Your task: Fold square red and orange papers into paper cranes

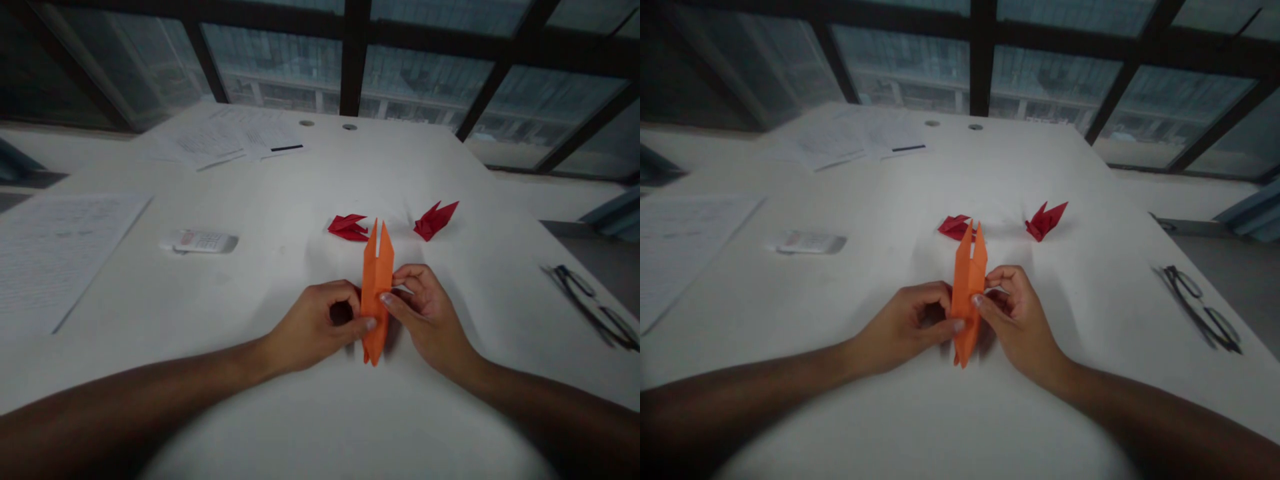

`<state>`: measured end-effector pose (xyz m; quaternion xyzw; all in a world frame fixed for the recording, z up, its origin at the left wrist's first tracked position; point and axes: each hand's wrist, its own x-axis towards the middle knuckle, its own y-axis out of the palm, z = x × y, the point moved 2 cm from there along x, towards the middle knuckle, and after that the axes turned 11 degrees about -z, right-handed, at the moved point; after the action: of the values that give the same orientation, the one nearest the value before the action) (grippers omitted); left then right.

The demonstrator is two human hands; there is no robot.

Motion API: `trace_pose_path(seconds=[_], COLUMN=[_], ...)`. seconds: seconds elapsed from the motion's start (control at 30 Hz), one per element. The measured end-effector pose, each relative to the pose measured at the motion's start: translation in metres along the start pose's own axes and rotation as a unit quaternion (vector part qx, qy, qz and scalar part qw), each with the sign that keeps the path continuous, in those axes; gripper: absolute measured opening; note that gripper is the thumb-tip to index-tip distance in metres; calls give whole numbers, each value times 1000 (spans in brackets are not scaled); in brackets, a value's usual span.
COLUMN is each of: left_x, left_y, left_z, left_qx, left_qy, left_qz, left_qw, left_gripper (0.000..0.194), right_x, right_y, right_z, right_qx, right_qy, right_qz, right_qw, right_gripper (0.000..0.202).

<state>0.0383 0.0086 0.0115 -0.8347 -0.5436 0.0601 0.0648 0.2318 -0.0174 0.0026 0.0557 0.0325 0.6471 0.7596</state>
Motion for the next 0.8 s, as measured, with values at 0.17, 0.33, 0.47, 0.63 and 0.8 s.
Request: trace_pose_path(seconds=[0.17,0.33,0.47,0.63,0.8], left_x=[3,5,4,1,1], left_y=[-1,-1,-1,-4,-4], left_z=[4,4,5,4,1], left_qx=[-26,-110,-147,-112,-56], left_qy=[-25,-15,-17,23,69], left_qz=[5,1,2,8,13], left_qw=[999,994,989,993,996], left_gripper=[28,22,35,61,28], right_x=[0,0,2,2,1], right_y=[-2,-3,-2,-4,-7], right_z=[-1,-2,-3,-3,-2], right_qx=[-16,-19,-25,-16,-71], right_qy=[-5,8,15,6,-41], right_qz=[6,28,21,14,15], right_qw=[1000,999,999,1000,997], right_gripper=[26,28,27,29,12])
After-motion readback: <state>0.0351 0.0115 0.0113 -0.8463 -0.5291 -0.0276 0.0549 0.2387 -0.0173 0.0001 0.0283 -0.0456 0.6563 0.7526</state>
